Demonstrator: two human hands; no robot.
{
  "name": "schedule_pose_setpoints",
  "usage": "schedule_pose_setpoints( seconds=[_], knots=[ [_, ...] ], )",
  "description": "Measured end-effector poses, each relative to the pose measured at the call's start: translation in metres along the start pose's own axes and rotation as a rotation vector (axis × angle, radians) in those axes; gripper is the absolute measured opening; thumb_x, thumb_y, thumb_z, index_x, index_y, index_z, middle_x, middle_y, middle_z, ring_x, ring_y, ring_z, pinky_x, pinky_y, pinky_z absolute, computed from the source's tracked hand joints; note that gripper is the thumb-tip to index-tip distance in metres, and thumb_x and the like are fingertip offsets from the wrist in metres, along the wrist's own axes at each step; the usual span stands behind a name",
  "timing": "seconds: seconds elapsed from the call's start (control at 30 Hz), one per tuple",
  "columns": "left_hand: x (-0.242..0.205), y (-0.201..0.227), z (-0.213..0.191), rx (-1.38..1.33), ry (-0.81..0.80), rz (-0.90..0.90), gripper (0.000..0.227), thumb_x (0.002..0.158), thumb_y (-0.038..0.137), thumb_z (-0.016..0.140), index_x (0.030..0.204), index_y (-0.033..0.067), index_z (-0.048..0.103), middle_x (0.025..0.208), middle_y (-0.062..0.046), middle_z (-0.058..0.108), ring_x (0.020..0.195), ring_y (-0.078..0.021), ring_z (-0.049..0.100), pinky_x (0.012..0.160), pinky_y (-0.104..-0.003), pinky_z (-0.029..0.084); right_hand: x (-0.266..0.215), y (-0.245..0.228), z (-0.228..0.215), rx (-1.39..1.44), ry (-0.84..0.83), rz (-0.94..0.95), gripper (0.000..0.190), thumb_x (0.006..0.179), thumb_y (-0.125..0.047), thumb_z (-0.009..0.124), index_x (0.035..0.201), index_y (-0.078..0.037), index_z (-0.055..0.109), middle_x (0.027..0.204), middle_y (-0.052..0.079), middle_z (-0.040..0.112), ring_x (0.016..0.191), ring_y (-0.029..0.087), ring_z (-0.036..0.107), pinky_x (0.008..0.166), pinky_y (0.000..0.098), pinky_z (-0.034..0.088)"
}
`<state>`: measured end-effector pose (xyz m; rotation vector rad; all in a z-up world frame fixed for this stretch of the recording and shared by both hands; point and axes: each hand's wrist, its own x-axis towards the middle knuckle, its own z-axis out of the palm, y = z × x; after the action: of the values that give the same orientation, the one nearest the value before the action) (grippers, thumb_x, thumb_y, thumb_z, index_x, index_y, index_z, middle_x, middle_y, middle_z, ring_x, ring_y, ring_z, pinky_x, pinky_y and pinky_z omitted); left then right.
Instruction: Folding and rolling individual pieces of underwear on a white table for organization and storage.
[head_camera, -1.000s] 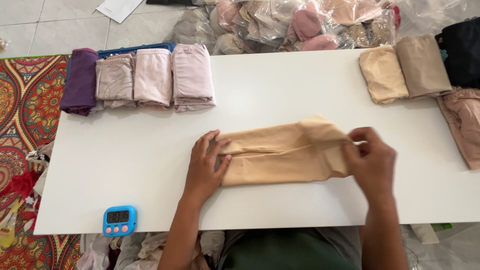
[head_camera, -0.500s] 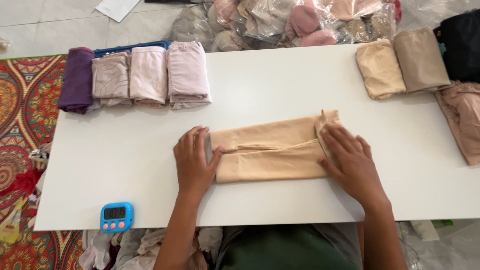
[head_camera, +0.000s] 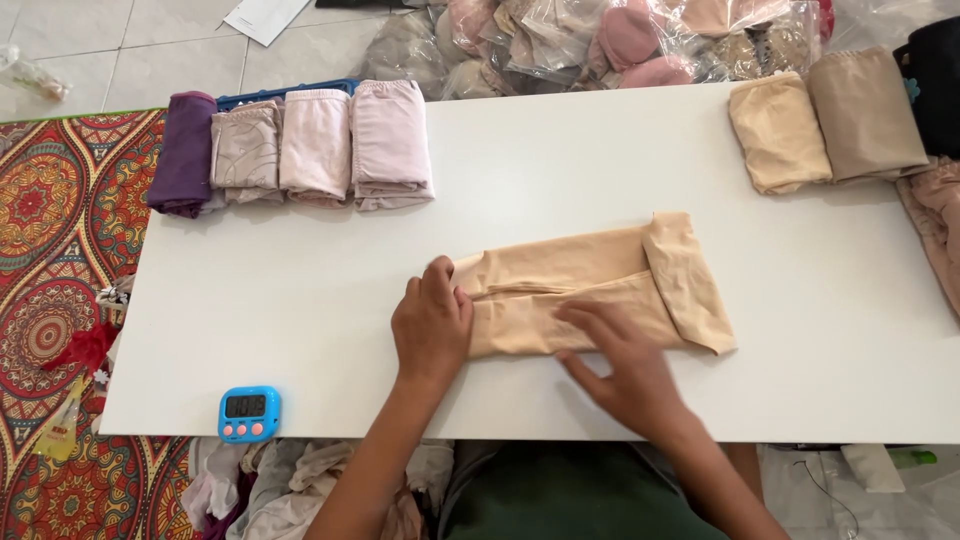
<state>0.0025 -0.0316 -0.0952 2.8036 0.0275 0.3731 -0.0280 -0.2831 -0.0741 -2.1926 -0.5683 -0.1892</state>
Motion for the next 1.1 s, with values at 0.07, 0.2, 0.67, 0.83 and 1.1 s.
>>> schedule_pose_setpoints(
  seconds=[0.07, 0.2, 0.67, 0.83, 1.1],
  knots=[
    [-0.002, 0.010, -0.024, -0.267, -0.111, -0.139, 0.038, 0.092, 0.018, 0.056, 0.124, 0.0179, 0.036, 0.095, -0.011, 0.064, 0.078, -0.0351, 0.068, 0.066, -0.046, 0.057, 0.007, -0.017, 0.002, 0.059, -0.014, -0.002, 0.046, 0.082, -0.022, 0.082, 0.126, -0.016, 0.071, 0.123, 0.006, 0.070, 0.109, 0.029, 0.071, 0.088, 0.0393, 0.059],
    [-0.016, 0.026, -0.042, -0.962, -0.212, -0.342, 0.061, 0.089, 0.007, 0.057, 0.135, 0.0214, 0.021, 0.087, -0.005, 0.055, 0.057, -0.0201, 0.066, 0.051, -0.028, 0.057, 0.013, -0.035, 0.014, -0.022, -0.102, -0.263, 0.079, 0.074, -0.043, 0.087, 0.142, -0.013, 0.060, 0.137, 0.017, 0.061, 0.124, 0.041, 0.061, 0.096, 0.0513, 0.054],
    [-0.009, 0.036, -0.042, -0.941, -0.363, 0.063, 0.063, 0.095, 0.038, 0.063, 0.147, 0.0159, 0.035, 0.135, -0.006, 0.060, 0.129, -0.0227, 0.053, 0.108, -0.041, 0.035, -0.026, -0.016, 0.014, 0.352, 0.259, 0.356, 0.031, 0.094, -0.004, 0.059, 0.123, -0.009, 0.069, 0.121, 0.003, 0.074, 0.112, 0.016, 0.069, 0.095, 0.0262, 0.052],
    [0.034, 0.057, -0.040, -0.878, -0.694, 0.167, 0.077, 0.091, 0.041, 0.066, 0.154, 0.0175, 0.029, 0.107, -0.008, 0.069, 0.103, -0.0206, 0.062, 0.101, -0.037, 0.043, -0.025, -0.010, 0.000, 0.324, 0.330, 0.395, 0.031, 0.092, 0.001, 0.059, 0.122, -0.005, 0.068, 0.122, 0.005, 0.074, 0.119, 0.018, 0.069, 0.103, 0.0281, 0.053],
    [0.055, 0.074, -0.025, -0.809, -0.725, 0.245, 0.068, 0.097, 0.022, 0.064, 0.154, 0.0283, 0.028, 0.115, -0.005, 0.067, 0.077, -0.0172, 0.053, 0.082, -0.031, 0.047, -0.037, -0.007, -0.007, -0.346, 0.314, -0.044, 0.016, 0.085, -0.013, 0.077, 0.101, -0.012, 0.073, 0.107, 0.006, 0.068, 0.093, 0.027, 0.062, 0.080, 0.0399, 0.045]
  ],
)
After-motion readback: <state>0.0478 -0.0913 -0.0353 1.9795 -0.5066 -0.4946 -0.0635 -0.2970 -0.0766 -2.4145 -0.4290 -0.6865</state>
